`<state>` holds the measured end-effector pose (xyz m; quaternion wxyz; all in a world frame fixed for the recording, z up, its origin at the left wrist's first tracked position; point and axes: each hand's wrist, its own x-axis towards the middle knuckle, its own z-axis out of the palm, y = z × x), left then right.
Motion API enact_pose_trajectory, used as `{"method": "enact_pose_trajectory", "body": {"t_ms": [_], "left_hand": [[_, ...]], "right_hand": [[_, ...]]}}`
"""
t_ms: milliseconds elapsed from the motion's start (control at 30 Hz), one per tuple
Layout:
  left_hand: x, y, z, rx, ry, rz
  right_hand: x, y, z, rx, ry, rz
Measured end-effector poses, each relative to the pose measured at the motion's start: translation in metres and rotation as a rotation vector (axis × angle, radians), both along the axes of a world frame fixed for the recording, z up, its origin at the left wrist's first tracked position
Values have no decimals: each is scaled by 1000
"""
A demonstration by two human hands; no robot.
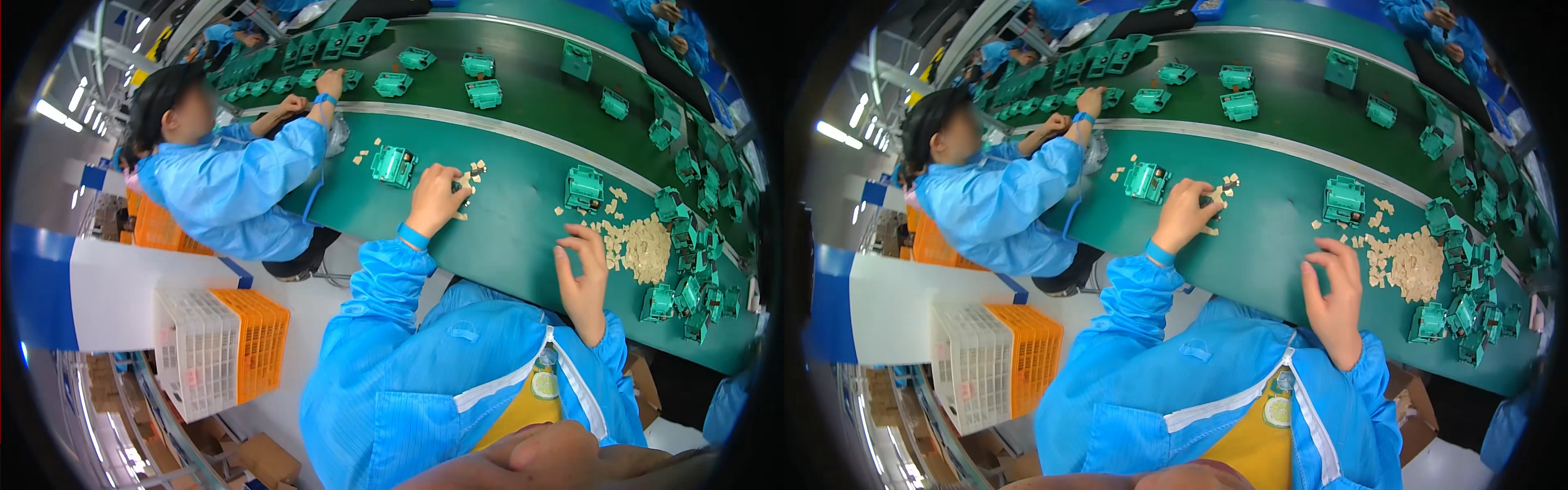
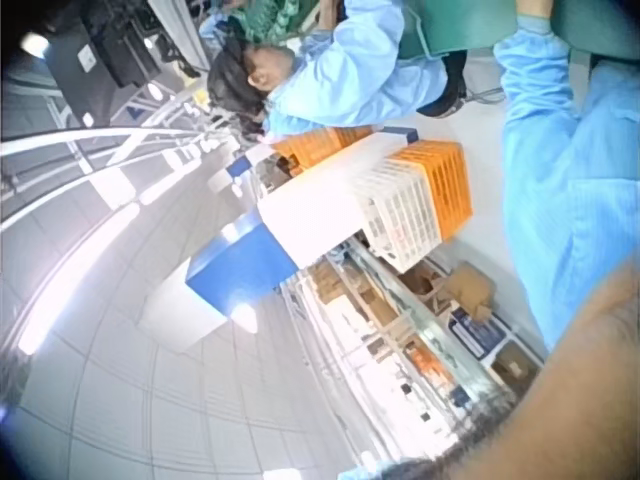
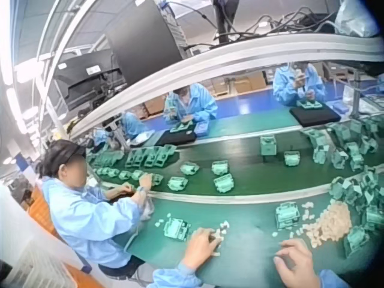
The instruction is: The person assembles internal circuit parts and foam strips into green electronic housings by hand on a production line.
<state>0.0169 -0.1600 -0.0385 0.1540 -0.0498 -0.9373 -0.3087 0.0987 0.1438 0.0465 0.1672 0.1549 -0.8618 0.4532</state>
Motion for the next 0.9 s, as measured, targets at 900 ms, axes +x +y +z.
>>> {"method": "enact_pose_trajectory", "body": {"t_ms": [900], "left_hand": [[-52,-5,13,1130,-263,133]], "right_hand": [[60,-177,-72,180,-26,831]]}}
